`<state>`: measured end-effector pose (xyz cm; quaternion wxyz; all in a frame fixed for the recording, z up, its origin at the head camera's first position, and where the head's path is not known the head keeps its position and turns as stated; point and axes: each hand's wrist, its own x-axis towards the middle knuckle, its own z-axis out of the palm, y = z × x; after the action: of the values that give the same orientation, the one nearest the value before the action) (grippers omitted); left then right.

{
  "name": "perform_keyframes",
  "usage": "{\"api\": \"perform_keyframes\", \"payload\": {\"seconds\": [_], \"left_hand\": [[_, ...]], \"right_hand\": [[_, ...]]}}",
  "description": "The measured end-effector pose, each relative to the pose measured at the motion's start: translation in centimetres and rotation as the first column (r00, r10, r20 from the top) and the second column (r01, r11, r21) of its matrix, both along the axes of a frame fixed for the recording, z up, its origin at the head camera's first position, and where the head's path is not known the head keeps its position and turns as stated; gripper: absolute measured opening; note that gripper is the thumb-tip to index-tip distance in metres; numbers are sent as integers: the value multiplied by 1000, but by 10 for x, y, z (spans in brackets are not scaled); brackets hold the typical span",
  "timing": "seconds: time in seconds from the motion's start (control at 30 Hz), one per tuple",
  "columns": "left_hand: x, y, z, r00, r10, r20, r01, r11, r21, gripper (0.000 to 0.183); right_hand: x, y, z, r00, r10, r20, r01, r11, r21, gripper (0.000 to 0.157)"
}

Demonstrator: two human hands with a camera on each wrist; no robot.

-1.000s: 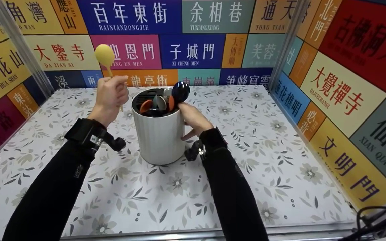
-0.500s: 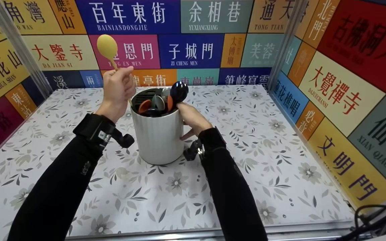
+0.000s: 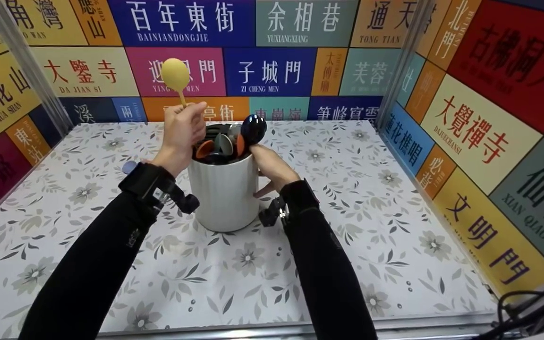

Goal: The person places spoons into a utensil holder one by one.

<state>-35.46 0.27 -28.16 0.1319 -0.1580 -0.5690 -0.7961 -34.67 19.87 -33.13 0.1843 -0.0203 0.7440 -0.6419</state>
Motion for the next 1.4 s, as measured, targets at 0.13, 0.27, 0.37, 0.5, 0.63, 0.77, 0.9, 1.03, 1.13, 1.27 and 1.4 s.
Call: {"api": "perform_keyframes", "payload": {"seconds": [0.13,0.27,0.37,0.5,0.63,0.77,0.9,1.03,1.13,1.27,1.4], "left_hand": [[-1,1,-2,1000,6,10,-6,1000,-26,51],[-1,2,-3,999,14,31,-14,1000,-19,45],[0,2,-4,998,22,63,-21,1000,-10,37],[0,2,-3,997,38,65,-35,998,-51,25],[0,-4,-3,1000,22,8,-20,976,-215,32],[1,-13,-2,999,-30,17,34,937,-348,67],[0,-18,-1,998,-58,31,65,928,-366,74],[-1,-21,-1,998,-60,26,65,926,-371,74],[-1,-23,-2,998,-52,19,55,921,-385,73],[-3,-29,-3,1000,-7,-6,4,916,-401,68],[-7,-41,-10,998,49,-41,-62,909,-412,63]], "right_hand": [[0,-1,0,1000,0,-1,0,1000,-1,55],[1,-1,1,1000,3,-3,-3,1000,-4,55],[1,-1,1,1000,5,-4,-5,1000,-2,56],[1,0,0,1000,1,-4,-1,1000,1,56],[1,-1,0,1000,-5,1,5,1000,1,57],[1,-1,0,1000,-6,4,6,1000,-2,57],[2,0,1,1000,-11,6,11,1000,-5,56],[0,0,0,1000,-10,4,10,1000,4,55],[-1,0,0,1000,-12,5,12,1000,9,55],[0,-1,1,1000,-23,13,22,1000,4,54],[1,-1,1,1000,-23,16,23,1000,3,53]]}}
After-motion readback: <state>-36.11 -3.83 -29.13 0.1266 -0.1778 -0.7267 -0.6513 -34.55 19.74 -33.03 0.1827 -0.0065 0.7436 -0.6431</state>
